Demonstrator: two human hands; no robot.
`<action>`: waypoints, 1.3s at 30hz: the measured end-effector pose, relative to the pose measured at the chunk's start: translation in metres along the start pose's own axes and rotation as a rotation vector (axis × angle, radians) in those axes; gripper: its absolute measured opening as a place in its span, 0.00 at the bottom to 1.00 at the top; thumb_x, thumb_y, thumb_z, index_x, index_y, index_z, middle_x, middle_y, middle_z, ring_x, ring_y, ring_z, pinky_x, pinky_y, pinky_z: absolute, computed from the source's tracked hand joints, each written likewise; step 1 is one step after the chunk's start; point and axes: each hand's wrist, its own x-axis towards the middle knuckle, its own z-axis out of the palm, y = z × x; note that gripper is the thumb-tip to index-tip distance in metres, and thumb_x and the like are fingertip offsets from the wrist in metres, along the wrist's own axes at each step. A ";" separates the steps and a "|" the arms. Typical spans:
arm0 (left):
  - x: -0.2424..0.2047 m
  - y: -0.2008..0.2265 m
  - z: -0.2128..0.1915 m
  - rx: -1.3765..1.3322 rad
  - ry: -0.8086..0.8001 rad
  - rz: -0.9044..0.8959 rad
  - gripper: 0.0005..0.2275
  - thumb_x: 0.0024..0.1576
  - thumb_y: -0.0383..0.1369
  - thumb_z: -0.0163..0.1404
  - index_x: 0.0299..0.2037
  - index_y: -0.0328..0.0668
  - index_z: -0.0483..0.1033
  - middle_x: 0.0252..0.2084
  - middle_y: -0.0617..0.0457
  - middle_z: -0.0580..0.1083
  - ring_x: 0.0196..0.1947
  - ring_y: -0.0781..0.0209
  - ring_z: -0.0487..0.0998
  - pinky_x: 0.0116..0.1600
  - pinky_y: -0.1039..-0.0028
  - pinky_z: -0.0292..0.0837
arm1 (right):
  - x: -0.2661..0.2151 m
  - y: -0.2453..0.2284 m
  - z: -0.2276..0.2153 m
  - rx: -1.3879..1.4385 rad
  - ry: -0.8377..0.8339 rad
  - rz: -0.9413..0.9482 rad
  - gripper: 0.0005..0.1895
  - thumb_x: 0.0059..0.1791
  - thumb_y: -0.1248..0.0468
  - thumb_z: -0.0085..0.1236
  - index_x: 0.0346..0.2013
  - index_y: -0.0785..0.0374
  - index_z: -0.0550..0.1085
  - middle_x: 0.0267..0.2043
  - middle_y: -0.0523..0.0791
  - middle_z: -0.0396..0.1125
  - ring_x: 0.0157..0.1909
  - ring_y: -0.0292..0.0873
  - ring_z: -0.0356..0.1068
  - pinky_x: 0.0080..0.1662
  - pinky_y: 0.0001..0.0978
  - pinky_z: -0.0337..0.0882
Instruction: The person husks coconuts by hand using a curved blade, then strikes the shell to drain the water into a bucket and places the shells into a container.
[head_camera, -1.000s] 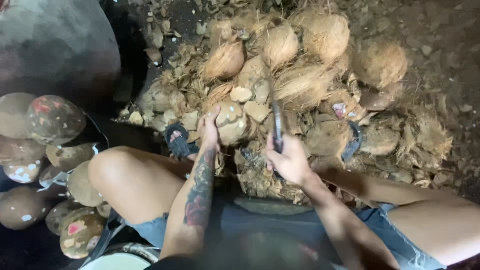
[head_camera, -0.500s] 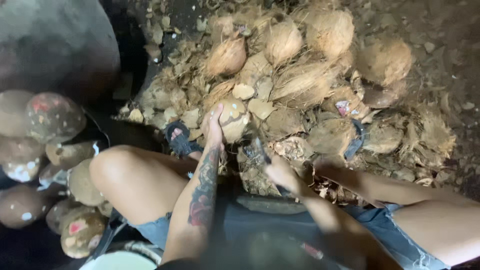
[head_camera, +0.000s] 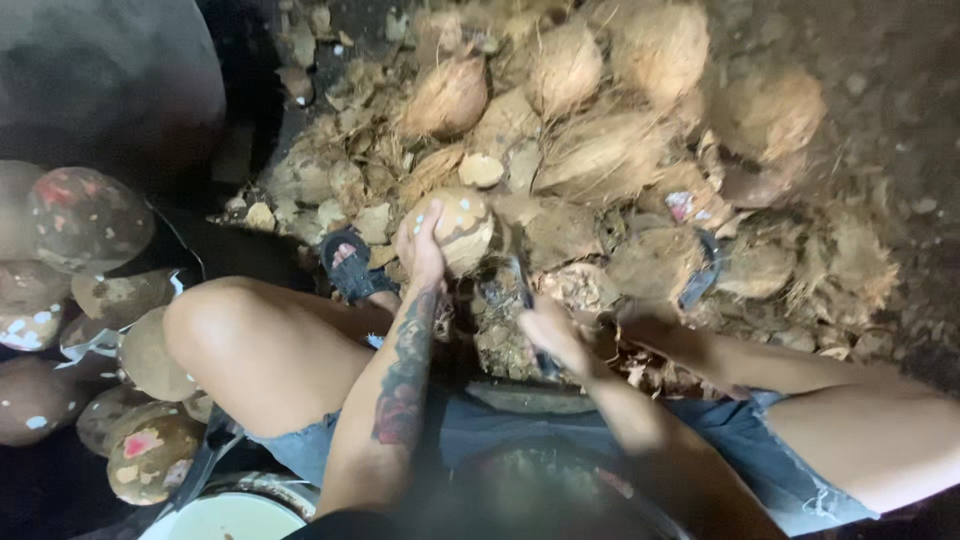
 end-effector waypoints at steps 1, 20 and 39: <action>-0.006 0.004 0.001 -0.049 0.011 -0.005 0.38 0.42 0.66 0.64 0.63 0.64 0.77 0.70 0.37 0.69 0.72 0.41 0.67 0.75 0.59 0.62 | 0.017 0.032 0.012 0.172 -0.049 0.119 0.11 0.41 0.66 0.52 0.31 0.71 0.78 0.21 0.57 0.71 0.28 0.58 0.76 0.33 0.53 0.75; 0.030 -0.020 0.003 -0.141 -0.135 0.169 0.28 0.44 0.51 0.68 0.54 0.54 0.84 0.57 0.40 0.79 0.60 0.41 0.78 0.63 0.57 0.74 | 0.056 0.089 0.050 0.129 0.053 -0.123 0.08 0.46 0.65 0.56 0.36 0.65 0.79 0.30 0.55 0.74 0.40 0.63 0.76 0.44 0.54 0.70; 0.044 -0.014 0.009 0.035 -0.172 0.314 0.36 0.40 0.48 0.77 0.57 0.39 0.82 0.55 0.34 0.79 0.59 0.40 0.79 0.64 0.59 0.72 | -0.080 -0.072 -0.082 1.258 -0.357 -0.040 0.07 0.37 0.69 0.52 0.20 0.58 0.63 0.11 0.48 0.57 0.10 0.46 0.62 0.14 0.43 0.68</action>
